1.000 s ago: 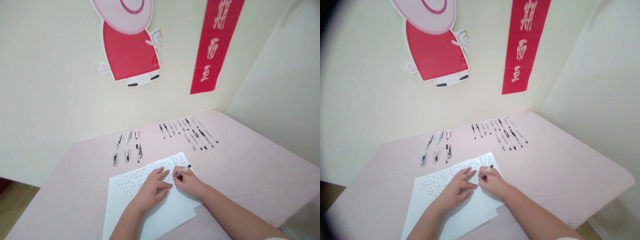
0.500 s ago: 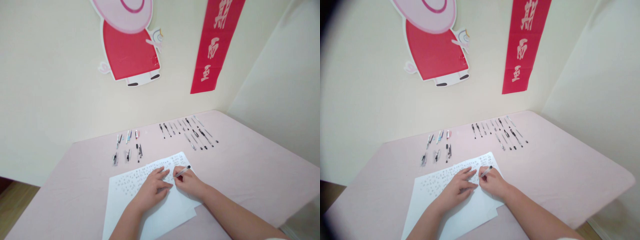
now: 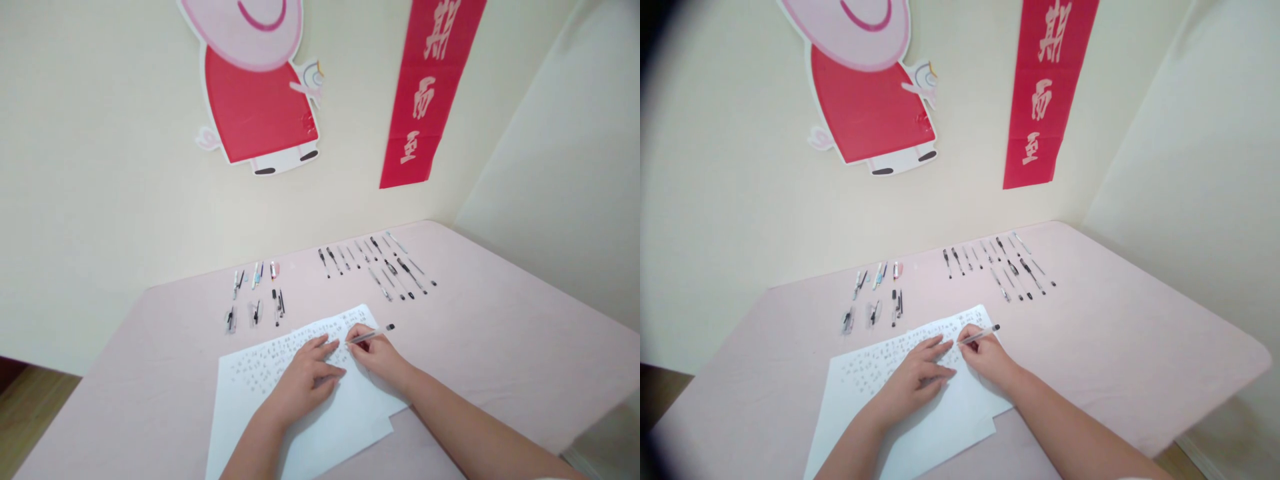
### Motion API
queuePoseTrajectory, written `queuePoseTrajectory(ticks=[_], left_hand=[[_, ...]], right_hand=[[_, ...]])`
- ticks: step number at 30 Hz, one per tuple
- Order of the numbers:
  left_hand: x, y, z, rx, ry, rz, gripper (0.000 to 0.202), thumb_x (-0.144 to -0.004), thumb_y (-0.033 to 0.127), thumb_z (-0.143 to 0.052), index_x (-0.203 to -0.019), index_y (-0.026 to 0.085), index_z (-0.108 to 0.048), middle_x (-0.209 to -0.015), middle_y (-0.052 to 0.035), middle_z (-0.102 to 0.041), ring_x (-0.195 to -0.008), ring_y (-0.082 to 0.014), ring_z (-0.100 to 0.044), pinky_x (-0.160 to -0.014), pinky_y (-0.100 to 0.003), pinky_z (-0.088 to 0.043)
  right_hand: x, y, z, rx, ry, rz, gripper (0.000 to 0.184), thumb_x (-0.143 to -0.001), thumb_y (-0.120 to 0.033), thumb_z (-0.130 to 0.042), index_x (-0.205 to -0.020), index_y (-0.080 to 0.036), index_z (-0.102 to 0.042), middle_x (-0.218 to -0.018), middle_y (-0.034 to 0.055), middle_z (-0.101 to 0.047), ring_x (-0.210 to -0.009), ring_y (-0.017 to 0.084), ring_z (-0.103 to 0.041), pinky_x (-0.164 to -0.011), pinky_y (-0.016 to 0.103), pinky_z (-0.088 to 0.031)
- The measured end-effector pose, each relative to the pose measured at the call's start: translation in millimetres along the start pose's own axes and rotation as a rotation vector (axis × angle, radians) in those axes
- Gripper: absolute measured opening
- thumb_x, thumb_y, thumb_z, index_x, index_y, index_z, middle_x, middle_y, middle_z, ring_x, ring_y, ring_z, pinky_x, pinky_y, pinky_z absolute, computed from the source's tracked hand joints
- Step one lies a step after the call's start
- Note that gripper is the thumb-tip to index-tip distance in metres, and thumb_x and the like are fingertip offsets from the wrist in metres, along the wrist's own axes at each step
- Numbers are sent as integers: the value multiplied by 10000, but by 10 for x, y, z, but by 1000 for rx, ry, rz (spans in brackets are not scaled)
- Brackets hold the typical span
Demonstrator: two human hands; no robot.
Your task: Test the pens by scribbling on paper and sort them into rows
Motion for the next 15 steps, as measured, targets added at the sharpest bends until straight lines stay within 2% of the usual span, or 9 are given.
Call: queuePoseTrajectory(ticks=[8, 12, 15], left_hand=[[-11, 32, 27, 4, 23, -2, 308, -803, 178, -554, -1029, 321, -708, -1365, -14, -514, -1321, -267, -358, -1064, -489, -308], [-6, 22, 16, 30, 48, -18, 288, -818, 189, -536, -1017, 299, -713, -1337, -30, -544, -1306, -260, -381, -1061, -476, -318], [-4, -21, 15, 88, 133, 9, 246, -833, 209, -520, -961, 269, -722, -1239, -50, -619, -1214, -240, -485, -1027, -438, -369]], right_hand=[[4, -75, 54, -6, -16, -32, 164, -757, -141, -479, -819, -184, -625, -730, 0, -587, -679, 139, -516, -634, 251, -408], [6, -55, 43, -85, -44, -42, 179, -817, -249, -497, -894, -177, -641, -781, 22, -612, -662, 134, -542, -616, 253, -435], [7, -33, 32, -99, -21, -18, 223, -840, -327, -505, -929, -185, -651, -831, 43, -627, -687, 141, -565, -628, 260, -457]])
Point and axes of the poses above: each hand's wrist, its own x-axis away from the middle knuckle, its own z-axis out of the back of the hand, y = z × x, the point moved 3 cm from there along -x, towards the middle knuckle
